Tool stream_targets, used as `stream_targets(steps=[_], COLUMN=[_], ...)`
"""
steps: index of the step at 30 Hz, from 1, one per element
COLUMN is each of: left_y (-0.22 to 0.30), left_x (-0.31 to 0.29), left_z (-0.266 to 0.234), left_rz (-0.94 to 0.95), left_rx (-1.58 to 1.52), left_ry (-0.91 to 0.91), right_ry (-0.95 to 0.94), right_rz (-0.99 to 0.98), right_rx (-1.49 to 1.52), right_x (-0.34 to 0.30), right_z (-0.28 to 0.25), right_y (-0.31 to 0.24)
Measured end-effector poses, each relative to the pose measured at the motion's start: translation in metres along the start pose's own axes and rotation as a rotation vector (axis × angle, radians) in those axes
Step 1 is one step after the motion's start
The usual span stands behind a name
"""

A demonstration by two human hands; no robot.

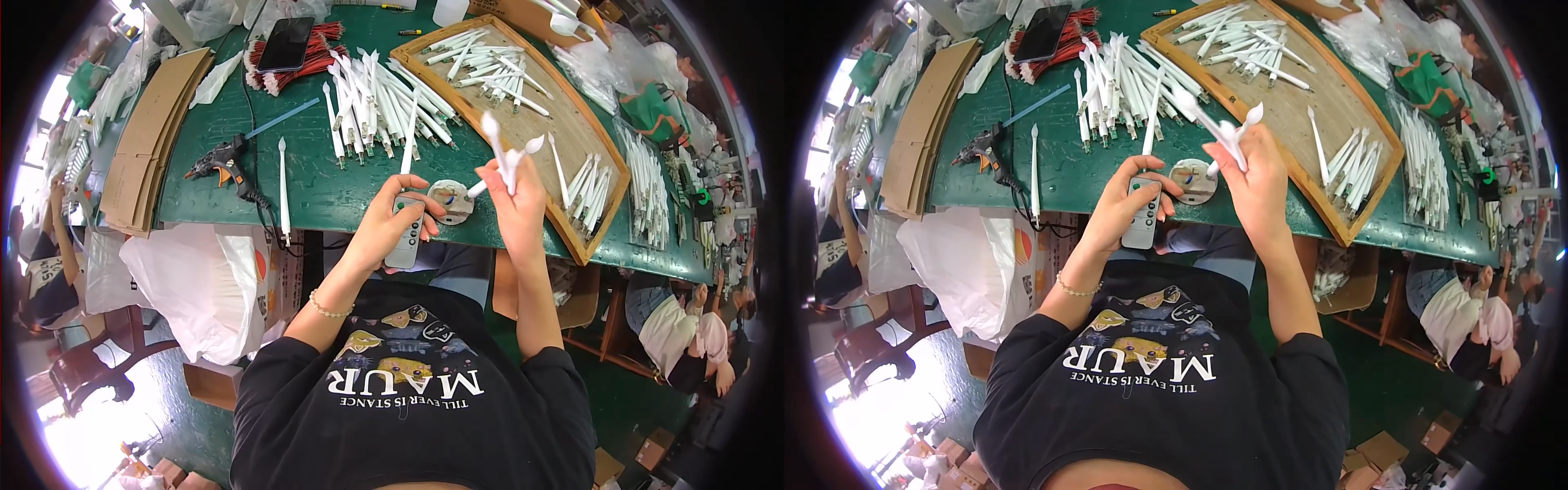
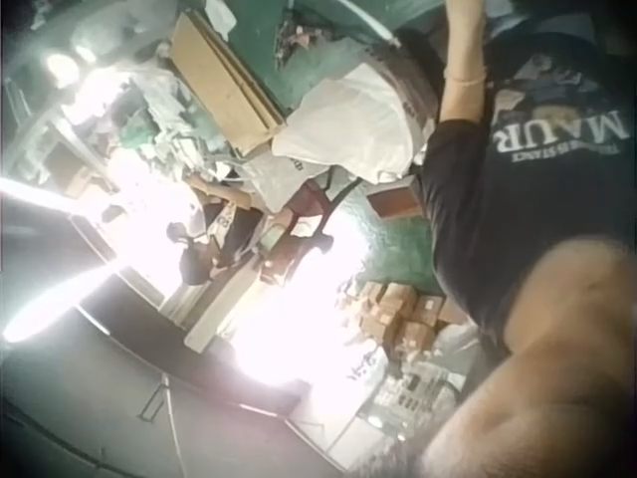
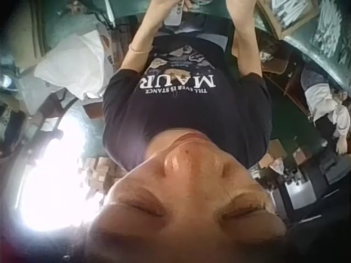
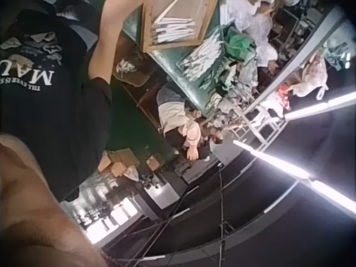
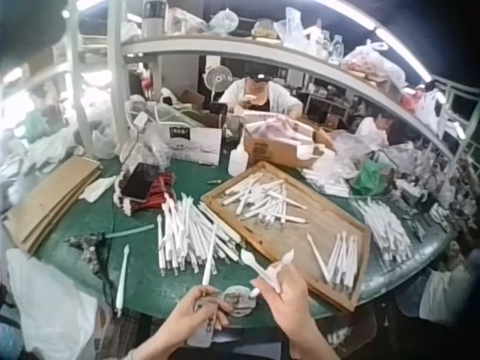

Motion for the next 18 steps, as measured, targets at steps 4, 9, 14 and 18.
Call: stream_targets(steps=[4, 9, 14, 18], left_y=[0.000, 0.001, 0.001, 0.001], left_x=[0.001, 0.000, 0.000, 0.000], left_z=[0.002, 0.003, 0.002, 0.002], left_rz=[-0.012, -0.012, -0.009, -0.005], left_rx=[0.012, 0.013, 0.027, 0.025], left_ry=[-0.009, -0.003, 0.003, 0.004], right_ry=[-0.143, -0.101, -0.088, -0.095], right_rz=[0.185, 0.144, 0.137, 0.120], right_rx=[0.142, 0.092, -0.012, -0.002], right_x=[-0.008, -0.007, -0.005, -0.005], right_z=[0.010, 0.006, 0.011, 0.009], right_y=[0.018, 0.016, 0.019, 0.010])
Point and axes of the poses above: each hand's wrist, its own x-axis towards the middle knuckle, its own z-axis out of the palm, y = z × x, the point moved 9 cm from there along x, towards the middle knuckle, and after that the axes turned 14 degrees about -x, right-handed, at the moved point
